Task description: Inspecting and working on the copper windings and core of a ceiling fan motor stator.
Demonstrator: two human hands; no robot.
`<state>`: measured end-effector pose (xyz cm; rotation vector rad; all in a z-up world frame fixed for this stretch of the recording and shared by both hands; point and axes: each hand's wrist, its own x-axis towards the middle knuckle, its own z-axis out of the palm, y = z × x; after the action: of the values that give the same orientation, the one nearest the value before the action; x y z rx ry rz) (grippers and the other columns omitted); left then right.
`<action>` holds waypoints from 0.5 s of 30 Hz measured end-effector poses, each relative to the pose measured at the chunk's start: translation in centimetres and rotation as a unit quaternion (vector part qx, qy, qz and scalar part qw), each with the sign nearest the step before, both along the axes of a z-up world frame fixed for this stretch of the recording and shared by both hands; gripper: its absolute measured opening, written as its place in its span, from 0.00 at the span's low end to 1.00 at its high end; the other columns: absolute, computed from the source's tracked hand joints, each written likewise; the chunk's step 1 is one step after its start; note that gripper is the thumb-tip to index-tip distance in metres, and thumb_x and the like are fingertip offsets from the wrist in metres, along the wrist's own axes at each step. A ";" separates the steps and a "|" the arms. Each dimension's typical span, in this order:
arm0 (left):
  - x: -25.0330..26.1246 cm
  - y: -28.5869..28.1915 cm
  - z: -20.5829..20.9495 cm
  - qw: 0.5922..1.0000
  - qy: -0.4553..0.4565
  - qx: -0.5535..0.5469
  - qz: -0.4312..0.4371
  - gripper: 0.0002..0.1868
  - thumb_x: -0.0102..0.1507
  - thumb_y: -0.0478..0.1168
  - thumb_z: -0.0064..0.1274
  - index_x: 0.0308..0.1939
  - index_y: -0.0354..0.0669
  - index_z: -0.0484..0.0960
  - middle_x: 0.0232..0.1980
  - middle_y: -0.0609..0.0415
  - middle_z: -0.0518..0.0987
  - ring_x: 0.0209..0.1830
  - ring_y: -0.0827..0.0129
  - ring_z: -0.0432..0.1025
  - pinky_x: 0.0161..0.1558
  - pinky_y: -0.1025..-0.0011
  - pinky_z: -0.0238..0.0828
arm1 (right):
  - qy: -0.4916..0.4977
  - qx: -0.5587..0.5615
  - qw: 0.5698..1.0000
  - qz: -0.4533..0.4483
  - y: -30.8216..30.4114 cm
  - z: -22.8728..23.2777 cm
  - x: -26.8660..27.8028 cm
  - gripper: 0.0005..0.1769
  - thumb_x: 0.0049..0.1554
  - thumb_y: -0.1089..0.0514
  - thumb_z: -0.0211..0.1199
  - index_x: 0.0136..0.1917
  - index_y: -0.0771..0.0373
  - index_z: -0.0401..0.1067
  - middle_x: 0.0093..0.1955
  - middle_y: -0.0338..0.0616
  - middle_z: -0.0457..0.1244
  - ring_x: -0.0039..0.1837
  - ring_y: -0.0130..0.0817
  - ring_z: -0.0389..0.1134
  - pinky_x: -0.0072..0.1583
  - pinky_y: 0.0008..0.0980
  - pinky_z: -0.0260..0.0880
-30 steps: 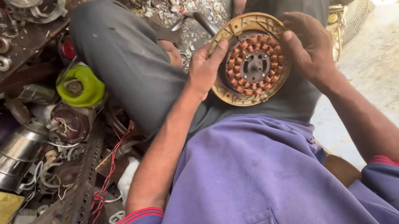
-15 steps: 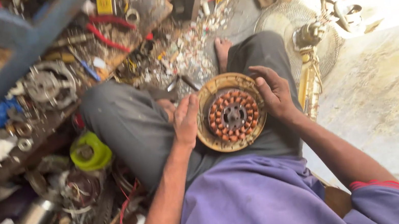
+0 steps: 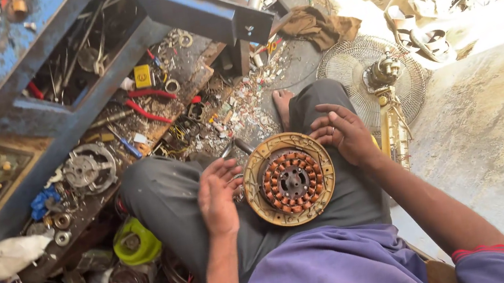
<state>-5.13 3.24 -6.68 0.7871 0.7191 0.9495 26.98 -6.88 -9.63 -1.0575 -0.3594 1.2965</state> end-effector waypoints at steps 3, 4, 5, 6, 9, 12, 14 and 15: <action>-2.4 1.3 3.8 0.999 -0.033 0.011 0.008 0.30 0.71 0.52 0.52 0.67 0.32 0.69 0.62 0.38 0.76 0.58 0.55 0.74 0.56 0.59 0.73 | 0.068 0.003 0.998 -0.007 0.2 1.3 0.5 0.24 0.68 0.54 0.50 0.72 0.68 0.59 0.54 0.54 0.66 0.55 0.44 0.72 0.56 0.39 0.75; -3.6 2.1 4.4 0.997 -0.064 0.031 0.001 0.31 0.70 0.52 0.54 0.68 0.33 0.69 0.64 0.38 0.76 0.61 0.53 0.73 0.59 0.57 0.72 | 0.067 0.000 0.998 -0.003 0.2 1.0 0.6 0.24 0.67 0.54 0.51 0.72 0.69 0.60 0.54 0.54 0.66 0.55 0.44 0.72 0.56 0.40 0.75; -4.9 2.6 5.0 0.994 -0.094 0.052 -0.004 0.33 0.69 0.53 0.57 0.69 0.33 0.70 0.65 0.37 0.75 0.63 0.52 0.72 0.62 0.56 0.70 | 0.066 -0.004 0.998 0.002 0.2 0.6 0.7 0.23 0.67 0.55 0.52 0.71 0.69 0.61 0.55 0.54 0.66 0.55 0.44 0.72 0.56 0.41 0.75; -5.6 3.0 4.7 0.994 -0.094 0.052 -0.002 0.33 0.69 0.53 0.57 0.69 0.33 0.70 0.65 0.37 0.75 0.63 0.52 0.72 0.62 0.56 0.70 | 0.066 -0.004 0.998 0.004 0.2 0.1 0.7 0.23 0.67 0.55 0.52 0.71 0.69 0.61 0.55 0.54 0.66 0.55 0.44 0.72 0.56 0.41 0.75; -6.7 3.8 4.2 0.985 -0.173 0.025 -0.011 0.36 0.68 0.56 0.58 0.71 0.35 0.70 0.68 0.37 0.74 0.66 0.50 0.71 0.66 0.53 0.68 | 0.036 -0.009 0.999 0.022 0.1 -0.9 0.9 0.23 0.67 0.58 0.55 0.71 0.71 0.62 0.56 0.54 0.66 0.57 0.43 0.71 0.58 0.40 0.73; -6.1 4.2 3.7 0.977 -0.212 -0.001 -0.036 0.38 0.67 0.56 0.59 0.72 0.34 0.69 0.69 0.38 0.73 0.67 0.50 0.70 0.67 0.52 0.66 | 0.044 -0.020 0.999 0.013 -0.1 -0.9 1.0 0.22 0.66 0.58 0.56 0.70 0.71 0.64 0.56 0.54 0.66 0.56 0.43 0.71 0.57 0.40 0.74; -6.0 4.4 3.3 0.978 -0.198 0.007 -0.066 0.39 0.67 0.55 0.61 0.73 0.34 0.68 0.70 0.38 0.72 0.68 0.50 0.68 0.68 0.52 0.65 | 0.065 -0.011 0.998 0.010 0.0 -1.3 1.2 0.21 0.66 0.58 0.56 0.69 0.70 0.64 0.55 0.53 0.67 0.55 0.42 0.71 0.57 0.41 0.75; -5.9 4.5 3.1 0.977 -0.203 0.012 -0.066 0.39 0.67 0.55 0.61 0.73 0.34 0.68 0.70 0.38 0.72 0.68 0.50 0.68 0.68 0.52 0.65 | 0.060 -0.007 0.998 0.011 -0.1 -1.3 1.1 0.21 0.66 0.58 0.56 0.69 0.70 0.64 0.55 0.53 0.67 0.55 0.42 0.71 0.57 0.41 0.75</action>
<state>-11.04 7.73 -3.53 0.6262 0.2966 0.9597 28.09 -6.95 -10.88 -0.9843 -0.2722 1.3762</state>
